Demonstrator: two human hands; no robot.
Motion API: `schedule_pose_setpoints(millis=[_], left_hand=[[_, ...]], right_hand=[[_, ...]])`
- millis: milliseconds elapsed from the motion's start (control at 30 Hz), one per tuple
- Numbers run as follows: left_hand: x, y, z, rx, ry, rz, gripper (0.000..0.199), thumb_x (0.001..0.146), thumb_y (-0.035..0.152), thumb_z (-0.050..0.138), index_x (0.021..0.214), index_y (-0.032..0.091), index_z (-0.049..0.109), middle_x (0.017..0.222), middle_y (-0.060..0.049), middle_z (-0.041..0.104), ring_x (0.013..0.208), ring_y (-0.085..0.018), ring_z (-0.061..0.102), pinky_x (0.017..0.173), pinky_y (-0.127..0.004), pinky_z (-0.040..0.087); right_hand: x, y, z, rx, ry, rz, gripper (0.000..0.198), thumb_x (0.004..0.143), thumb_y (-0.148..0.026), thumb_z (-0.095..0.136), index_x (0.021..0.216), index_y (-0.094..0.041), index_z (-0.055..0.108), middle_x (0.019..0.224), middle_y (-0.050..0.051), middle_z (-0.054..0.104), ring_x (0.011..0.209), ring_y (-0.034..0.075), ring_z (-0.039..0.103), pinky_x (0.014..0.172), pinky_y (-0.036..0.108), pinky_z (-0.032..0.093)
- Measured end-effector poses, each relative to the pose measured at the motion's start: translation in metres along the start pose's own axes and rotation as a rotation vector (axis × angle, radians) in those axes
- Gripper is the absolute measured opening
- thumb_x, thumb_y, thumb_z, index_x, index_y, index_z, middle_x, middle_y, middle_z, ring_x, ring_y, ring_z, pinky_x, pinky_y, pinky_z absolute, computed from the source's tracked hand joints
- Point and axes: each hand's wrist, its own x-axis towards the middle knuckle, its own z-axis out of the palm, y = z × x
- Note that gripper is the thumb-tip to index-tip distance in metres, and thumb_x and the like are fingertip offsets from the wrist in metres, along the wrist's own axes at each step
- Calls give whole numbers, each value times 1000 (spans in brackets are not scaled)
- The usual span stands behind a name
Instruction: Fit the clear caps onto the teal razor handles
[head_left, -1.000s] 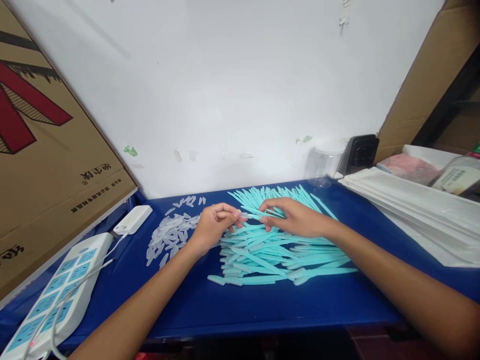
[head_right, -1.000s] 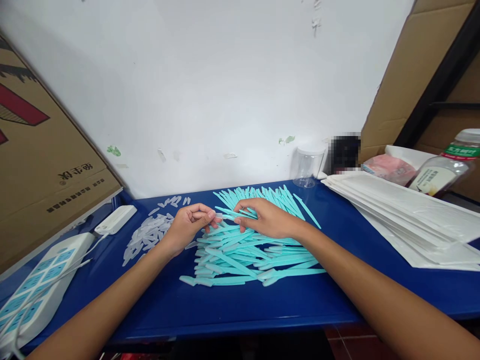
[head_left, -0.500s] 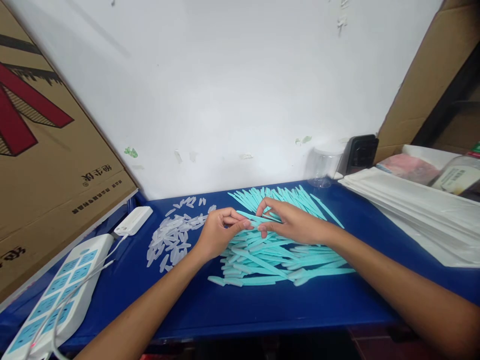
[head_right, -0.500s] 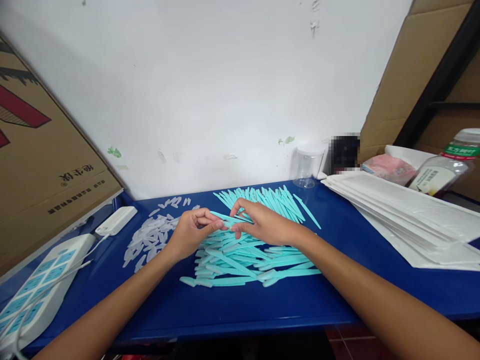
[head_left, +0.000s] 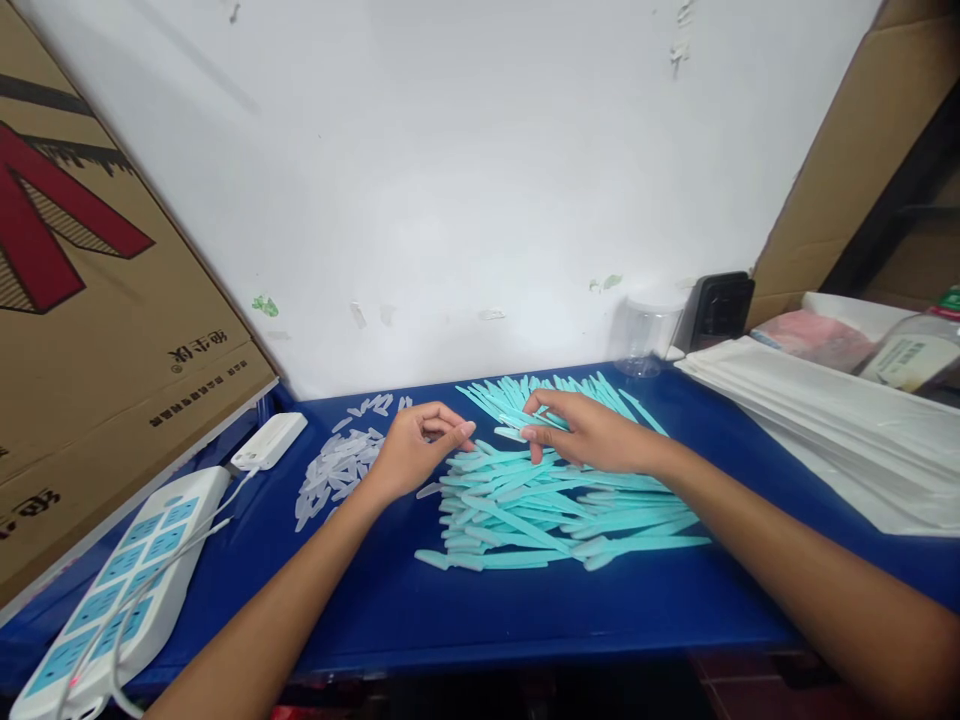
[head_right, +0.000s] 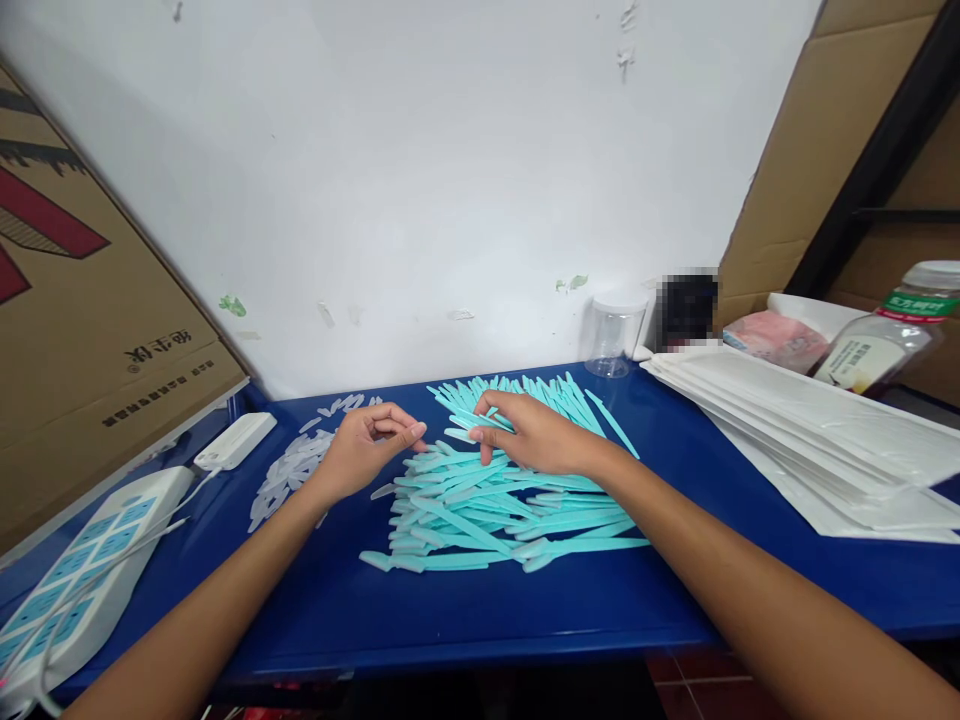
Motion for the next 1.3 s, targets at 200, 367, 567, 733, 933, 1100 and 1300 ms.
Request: schedule_pose_setpoints(millis=[200, 367, 567, 733, 933, 1100, 1300], left_hand=[[-3, -10, -56, 403, -387, -23, 34, 72, 53, 83, 78, 21, 75, 59, 1, 56, 50, -13, 47, 48, -26, 28], [-4, -22, -65, 473, -552, -129, 39, 72, 58, 82, 81, 21, 76, 63, 0, 59, 53, -15, 52, 47, -26, 30], [-1, -17, -59, 466, -523, -165, 38, 83, 57, 72, 84, 19, 72, 71, -2, 68, 64, -17, 62, 56, -25, 44], [4, -9, -48, 180, -249, -92, 33, 91, 50, 67, 97, 17, 68, 90, -7, 76, 72, -18, 70, 68, -29, 56], [3, -3, -23, -42, -144, -24, 34, 89, 45, 73, 104, 14, 73, 89, -9, 77, 75, -17, 70, 68, -29, 58], [2, -3, -17, -75, -96, 23, 31, 90, 42, 74, 105, 15, 76, 89, -8, 78, 76, -16, 69, 68, -27, 58], [1, -3, -16, -89, -102, 39, 30, 90, 41, 74, 106, 16, 78, 90, -8, 77, 75, -16, 69, 67, -27, 57]], right_hand=[[-1, 4, 2, -34, -88, 37, 35, 99, -54, 53, 114, -23, 49, 90, 4, 78, 52, 13, 51, 52, 29, 42], [0, 7, 2, -59, -94, 3, 30, 101, -52, 50, 103, -23, 49, 91, 4, 78, 51, 12, 51, 54, 29, 43], [1, 8, 0, -31, -95, -23, 39, 100, -60, 50, 91, -22, 48, 89, 5, 78, 50, 12, 51, 51, 28, 41], [1, 4, 2, -39, -91, -48, 46, 100, -64, 47, 83, -22, 47, 78, 4, 74, 53, 12, 51, 53, 27, 37], [2, 3, 2, -75, -96, -114, 52, 99, -67, 45, 80, -20, 55, 77, 4, 73, 62, 15, 58, 61, 29, 39], [2, 5, 1, -83, -127, -112, 53, 99, -67, 46, 79, -19, 60, 73, 4, 72, 60, 15, 56, 59, 28, 38], [1, 5, 0, -82, -164, -100, 53, 100, -65, 46, 79, -19, 63, 73, 4, 72, 57, 13, 51, 57, 28, 38]])
